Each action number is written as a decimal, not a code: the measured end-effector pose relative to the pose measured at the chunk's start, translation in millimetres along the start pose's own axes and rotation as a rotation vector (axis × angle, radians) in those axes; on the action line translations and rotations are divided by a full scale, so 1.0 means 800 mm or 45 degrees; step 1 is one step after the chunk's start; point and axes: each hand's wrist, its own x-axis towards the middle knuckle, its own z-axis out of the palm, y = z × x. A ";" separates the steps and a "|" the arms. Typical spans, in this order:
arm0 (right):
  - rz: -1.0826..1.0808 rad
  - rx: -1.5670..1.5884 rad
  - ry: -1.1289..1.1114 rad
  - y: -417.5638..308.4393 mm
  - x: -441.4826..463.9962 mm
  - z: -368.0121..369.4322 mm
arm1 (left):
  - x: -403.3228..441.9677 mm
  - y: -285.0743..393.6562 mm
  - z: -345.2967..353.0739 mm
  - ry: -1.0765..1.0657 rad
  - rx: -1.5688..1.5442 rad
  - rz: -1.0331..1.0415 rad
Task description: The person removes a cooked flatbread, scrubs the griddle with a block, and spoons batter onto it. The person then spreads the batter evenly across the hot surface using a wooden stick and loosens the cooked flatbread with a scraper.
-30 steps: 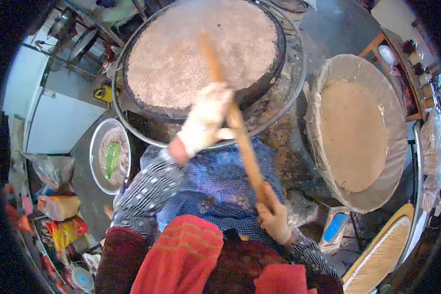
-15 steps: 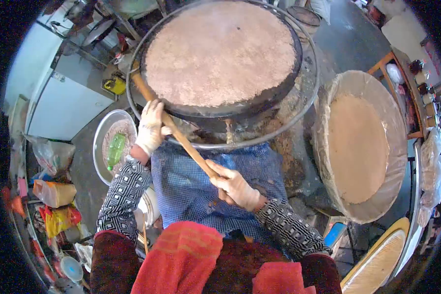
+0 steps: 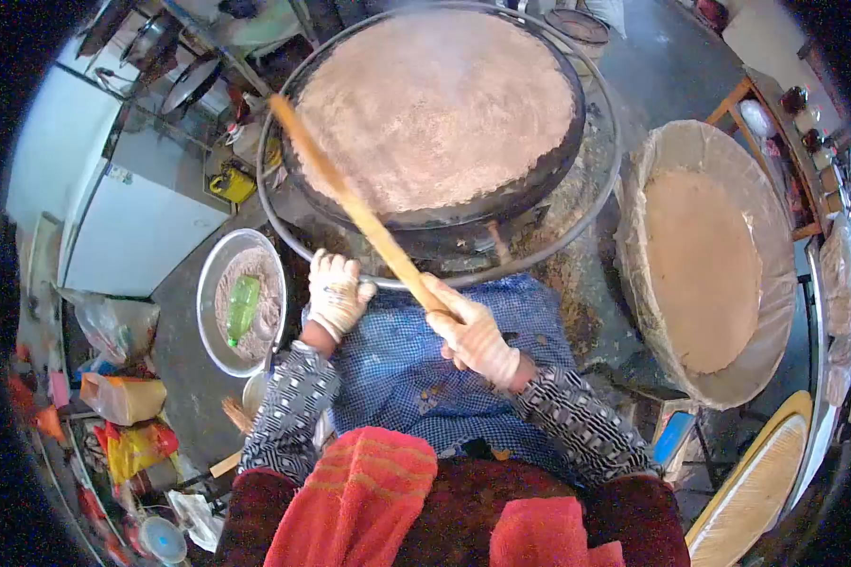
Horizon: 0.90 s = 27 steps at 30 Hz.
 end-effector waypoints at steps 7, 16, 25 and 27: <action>0.025 -0.066 -0.045 0.035 -0.058 -0.031 | -0.005 0.160 0.016 0.328 -0.541 0.157; 0.024 0.152 0.639 0.101 -0.242 -0.108 | 0.187 0.255 -0.080 0.086 -0.539 0.811; -0.049 0.909 0.070 0.045 -0.118 -0.146 | 0.322 0.192 0.013 -0.073 -0.081 0.792; -0.013 1.060 -0.098 0.031 -0.085 -0.150 | 0.335 0.152 0.017 -0.013 -0.057 0.750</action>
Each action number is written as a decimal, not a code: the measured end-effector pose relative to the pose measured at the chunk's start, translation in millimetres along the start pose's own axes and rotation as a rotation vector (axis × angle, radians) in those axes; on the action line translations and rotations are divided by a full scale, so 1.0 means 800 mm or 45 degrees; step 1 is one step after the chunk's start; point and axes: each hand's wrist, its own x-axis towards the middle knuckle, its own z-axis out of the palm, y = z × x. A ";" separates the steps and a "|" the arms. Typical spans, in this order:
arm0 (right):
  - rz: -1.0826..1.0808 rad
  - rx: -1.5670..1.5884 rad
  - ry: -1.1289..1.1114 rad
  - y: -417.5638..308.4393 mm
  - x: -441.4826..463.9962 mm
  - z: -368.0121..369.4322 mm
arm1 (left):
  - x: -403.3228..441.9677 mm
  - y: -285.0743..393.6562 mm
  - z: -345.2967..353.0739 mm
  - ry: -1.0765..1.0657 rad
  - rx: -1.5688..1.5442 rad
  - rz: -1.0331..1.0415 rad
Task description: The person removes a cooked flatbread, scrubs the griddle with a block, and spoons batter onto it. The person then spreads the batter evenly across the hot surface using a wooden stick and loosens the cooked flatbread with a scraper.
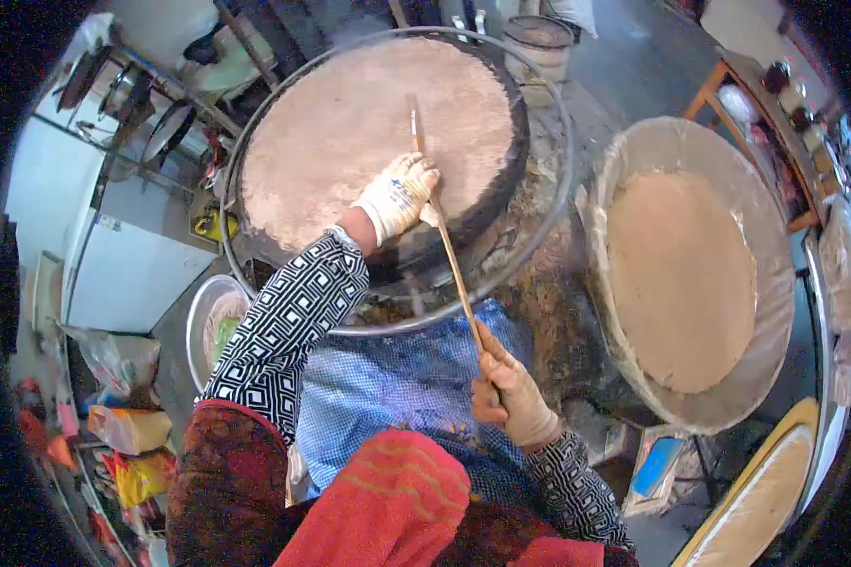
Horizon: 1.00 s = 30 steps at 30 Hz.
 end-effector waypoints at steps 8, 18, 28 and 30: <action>0.072 -0.519 -0.018 0.004 0.111 0.063 | -0.132 -0.119 -0.001 0.063 0.083 -0.339; 0.145 -1.022 -0.113 0.077 0.140 0.108 | -0.365 -0.103 -0.061 0.063 0.156 -0.630; 0.199 -1.070 -0.124 0.079 0.102 0.112 | -0.378 0.067 0.049 0.144 -0.725 -1.104; 0.071 -0.968 -0.096 0.066 0.068 0.090 | -0.342 0.098 0.003 0.334 -0.154 -0.498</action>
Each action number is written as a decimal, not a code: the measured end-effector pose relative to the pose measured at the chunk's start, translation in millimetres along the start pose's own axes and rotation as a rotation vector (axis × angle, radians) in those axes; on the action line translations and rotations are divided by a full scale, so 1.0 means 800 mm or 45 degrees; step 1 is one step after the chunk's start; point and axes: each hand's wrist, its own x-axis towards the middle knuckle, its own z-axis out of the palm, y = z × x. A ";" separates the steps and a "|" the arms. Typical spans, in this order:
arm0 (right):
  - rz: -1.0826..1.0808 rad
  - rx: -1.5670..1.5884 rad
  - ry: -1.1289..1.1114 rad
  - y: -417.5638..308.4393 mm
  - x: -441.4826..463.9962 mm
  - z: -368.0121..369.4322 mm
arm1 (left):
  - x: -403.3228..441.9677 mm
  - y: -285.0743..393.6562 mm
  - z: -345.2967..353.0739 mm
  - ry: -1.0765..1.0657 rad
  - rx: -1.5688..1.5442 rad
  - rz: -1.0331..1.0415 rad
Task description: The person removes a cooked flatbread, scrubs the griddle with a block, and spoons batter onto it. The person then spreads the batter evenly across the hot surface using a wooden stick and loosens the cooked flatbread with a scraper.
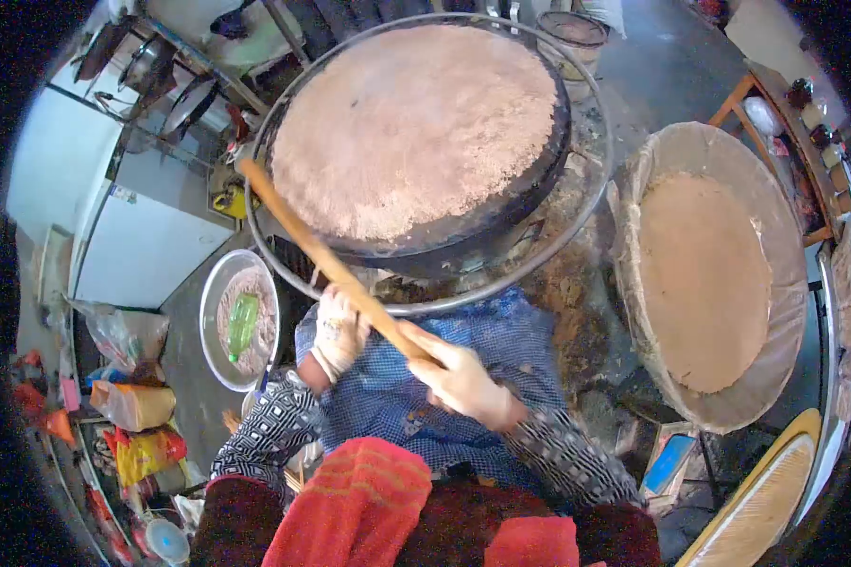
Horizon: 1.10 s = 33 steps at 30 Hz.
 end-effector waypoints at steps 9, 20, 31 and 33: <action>0.032 0.212 0.689 0.052 -0.168 -0.039 | 0.290 0.113 0.026 -0.128 -0.233 0.513; 0.070 0.912 -0.023 0.004 -0.036 -0.059 | 0.313 -0.049 0.047 -0.363 0.125 0.266; 0.198 0.442 -0.088 -0.044 0.046 -0.024 | 0.205 -0.179 -0.002 -0.261 0.251 -0.073; 0.137 0.221 -0.090 -0.034 0.051 -0.014 | 0.173 -0.193 -0.011 -0.205 0.222 -0.083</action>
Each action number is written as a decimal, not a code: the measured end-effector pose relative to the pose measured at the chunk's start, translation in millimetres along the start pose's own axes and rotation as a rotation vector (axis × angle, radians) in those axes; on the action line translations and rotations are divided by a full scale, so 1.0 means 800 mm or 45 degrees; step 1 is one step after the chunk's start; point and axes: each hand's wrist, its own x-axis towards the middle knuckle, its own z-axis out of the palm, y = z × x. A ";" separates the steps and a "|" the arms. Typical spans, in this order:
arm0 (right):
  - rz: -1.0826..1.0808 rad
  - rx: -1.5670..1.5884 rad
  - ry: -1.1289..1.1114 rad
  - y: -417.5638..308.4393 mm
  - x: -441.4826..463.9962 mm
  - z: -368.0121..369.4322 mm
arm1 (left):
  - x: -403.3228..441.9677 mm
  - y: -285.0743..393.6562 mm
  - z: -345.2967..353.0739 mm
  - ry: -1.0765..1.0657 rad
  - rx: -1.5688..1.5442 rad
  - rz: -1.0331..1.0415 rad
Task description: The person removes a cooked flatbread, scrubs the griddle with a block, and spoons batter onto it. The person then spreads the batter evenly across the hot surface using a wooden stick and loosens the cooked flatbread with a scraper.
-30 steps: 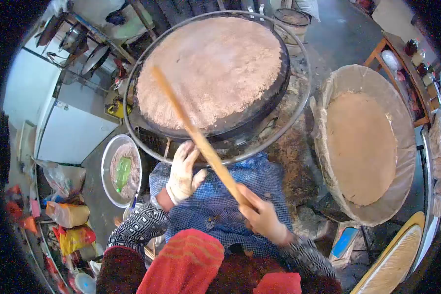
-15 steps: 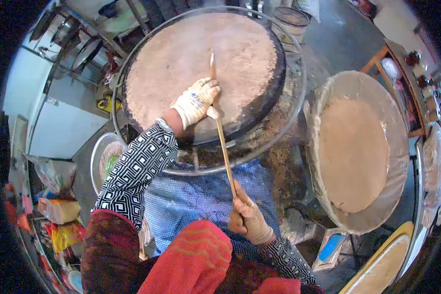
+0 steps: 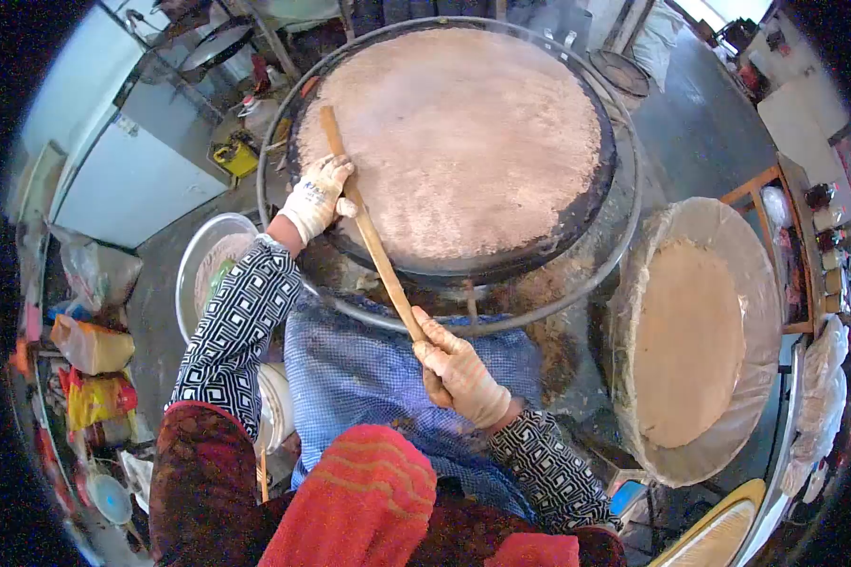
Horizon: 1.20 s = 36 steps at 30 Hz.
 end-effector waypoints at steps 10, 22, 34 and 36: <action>-0.056 -0.422 0.334 0.009 -0.019 0.001 | -0.156 0.112 -0.066 -0.611 0.002 0.036; -0.328 -0.590 0.159 0.053 0.016 0.020 | -0.155 0.276 0.025 -0.096 -0.222 -0.304; -0.125 -0.397 0.547 0.105 -0.226 -0.030 | -0.084 0.311 -0.073 0.240 -0.502 0.208; -0.035 -0.180 0.710 0.113 -0.239 -0.018 | -0.029 0.323 -0.051 0.114 -0.461 0.379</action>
